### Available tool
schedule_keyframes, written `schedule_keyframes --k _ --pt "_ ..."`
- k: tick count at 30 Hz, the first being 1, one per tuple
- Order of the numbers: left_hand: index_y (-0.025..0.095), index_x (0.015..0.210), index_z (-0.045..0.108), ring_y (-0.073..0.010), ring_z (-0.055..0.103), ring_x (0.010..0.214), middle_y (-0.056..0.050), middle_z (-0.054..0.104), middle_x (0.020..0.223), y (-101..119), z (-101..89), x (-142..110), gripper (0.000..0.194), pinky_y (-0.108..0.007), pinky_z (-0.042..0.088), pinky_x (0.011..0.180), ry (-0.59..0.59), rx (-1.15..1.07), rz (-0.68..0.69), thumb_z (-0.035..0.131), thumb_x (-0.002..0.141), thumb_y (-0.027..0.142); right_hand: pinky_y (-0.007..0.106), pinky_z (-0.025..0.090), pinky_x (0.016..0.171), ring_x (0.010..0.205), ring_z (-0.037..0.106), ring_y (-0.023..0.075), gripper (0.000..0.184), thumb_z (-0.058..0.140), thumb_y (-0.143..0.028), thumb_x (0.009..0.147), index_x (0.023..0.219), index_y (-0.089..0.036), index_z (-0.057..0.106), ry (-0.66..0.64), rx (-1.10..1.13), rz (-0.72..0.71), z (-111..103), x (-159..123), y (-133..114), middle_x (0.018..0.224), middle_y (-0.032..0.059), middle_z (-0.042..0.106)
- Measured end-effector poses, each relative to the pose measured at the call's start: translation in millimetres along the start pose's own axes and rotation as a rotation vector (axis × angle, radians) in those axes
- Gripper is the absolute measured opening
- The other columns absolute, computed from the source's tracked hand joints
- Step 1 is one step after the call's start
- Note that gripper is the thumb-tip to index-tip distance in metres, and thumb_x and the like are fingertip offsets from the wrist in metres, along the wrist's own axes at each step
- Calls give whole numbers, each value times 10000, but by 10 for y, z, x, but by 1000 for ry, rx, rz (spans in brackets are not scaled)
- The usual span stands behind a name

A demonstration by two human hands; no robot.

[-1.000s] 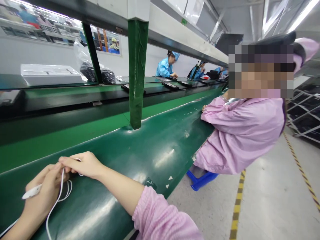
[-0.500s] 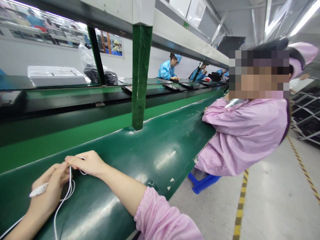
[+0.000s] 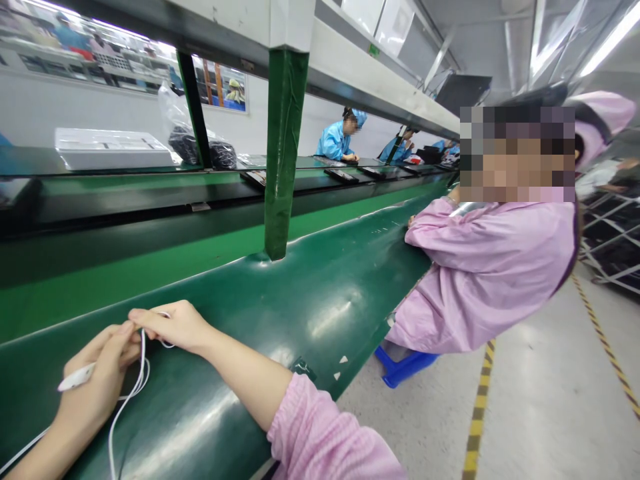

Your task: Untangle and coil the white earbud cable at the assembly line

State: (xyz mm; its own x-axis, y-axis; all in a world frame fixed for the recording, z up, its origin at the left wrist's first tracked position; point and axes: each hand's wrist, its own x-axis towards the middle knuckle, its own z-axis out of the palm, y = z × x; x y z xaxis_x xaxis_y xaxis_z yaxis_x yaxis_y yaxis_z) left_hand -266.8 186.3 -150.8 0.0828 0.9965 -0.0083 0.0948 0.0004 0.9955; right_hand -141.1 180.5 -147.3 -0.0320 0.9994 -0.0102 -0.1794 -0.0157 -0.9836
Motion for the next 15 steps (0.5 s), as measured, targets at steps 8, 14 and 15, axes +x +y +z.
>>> schedule_keyframes --k 8,14,15 --pt "185 558 572 -110 471 481 31 545 521 -8 4 -1 563 -194 405 435 5 -20 -34 766 460 704 240 261 489 472 337 89 540 665 -498 837 455 -178 458 -10 44 -29 11 10 38 444 -49 399" --pt "175 541 548 -118 509 544 30 525 529 11 6 -21 531 -179 438 483 23 -39 -40 744 511 667 238 309 509 507 395 99 447 706 -531 792 560 -178 558 41 21 -77 56 -18 45 527 -45 479" --pt "173 533 542 -118 510 544 29 524 529 22 8 -25 530 -181 443 488 29 -36 -47 747 502 662 240 307 512 509 393 99 445 704 -528 797 563 -179 557 42 9 -87 59 -22 43 526 -49 474"
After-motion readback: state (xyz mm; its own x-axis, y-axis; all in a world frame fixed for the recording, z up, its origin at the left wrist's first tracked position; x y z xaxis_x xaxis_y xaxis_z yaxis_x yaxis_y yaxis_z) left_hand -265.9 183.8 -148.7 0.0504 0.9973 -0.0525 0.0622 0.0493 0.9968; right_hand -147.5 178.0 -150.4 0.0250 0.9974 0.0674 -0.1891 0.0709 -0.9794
